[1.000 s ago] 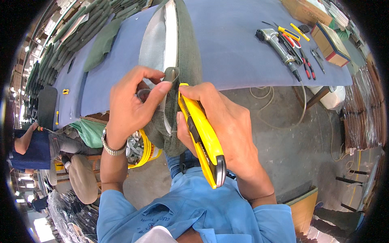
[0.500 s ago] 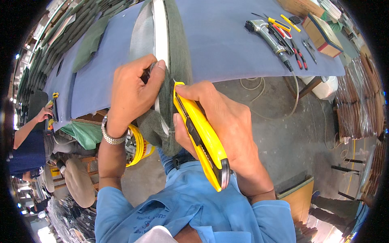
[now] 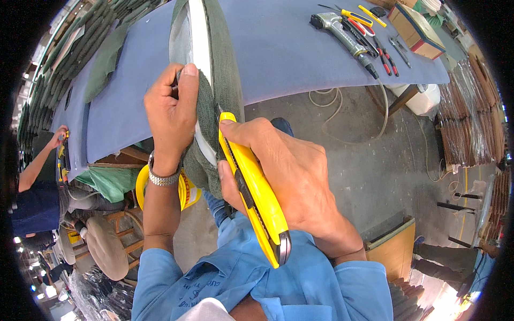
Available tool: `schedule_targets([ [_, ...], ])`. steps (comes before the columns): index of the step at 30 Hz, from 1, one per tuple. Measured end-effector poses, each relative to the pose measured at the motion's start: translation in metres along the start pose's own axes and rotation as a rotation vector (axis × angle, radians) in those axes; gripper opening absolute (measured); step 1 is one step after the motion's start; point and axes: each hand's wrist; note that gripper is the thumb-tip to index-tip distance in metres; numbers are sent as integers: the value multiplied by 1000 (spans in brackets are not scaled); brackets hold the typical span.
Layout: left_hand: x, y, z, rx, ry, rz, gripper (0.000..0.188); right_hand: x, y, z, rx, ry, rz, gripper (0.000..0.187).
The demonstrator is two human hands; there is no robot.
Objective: The person uses a staple gun to secure a green fabric piece to a foam cushion, then trims excess fabric with a utility knife. They fold and tuck the edges, repeatedly cutting and adjusting the fabric to fit the cushion shape.
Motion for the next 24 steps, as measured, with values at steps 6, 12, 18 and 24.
schedule_targets([
  [6, 2, 2, -1, -43, 109, -25, 34, -3, 10, 7, 13, -19, -1, 42],
  [12, 4, 5, 1, -23, 97, -74, 35, -6, 16, 13, 32, -65, 25, 41],
  [18, 2, 8, 0, -65, 111, -101, 34, -8, 19, 23, 17, -75, 78, 40],
  [24, -4, 10, 0, -125, 151, -106, 34, -7, 23, 33, 6, -111, 84, 37],
])
Point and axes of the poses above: each hand's wrist, its own y-axis away from the middle knuckle, its own x-axis out of the palm, z = x × y, and after that the axes turned 2 degrees about -y, right-handed
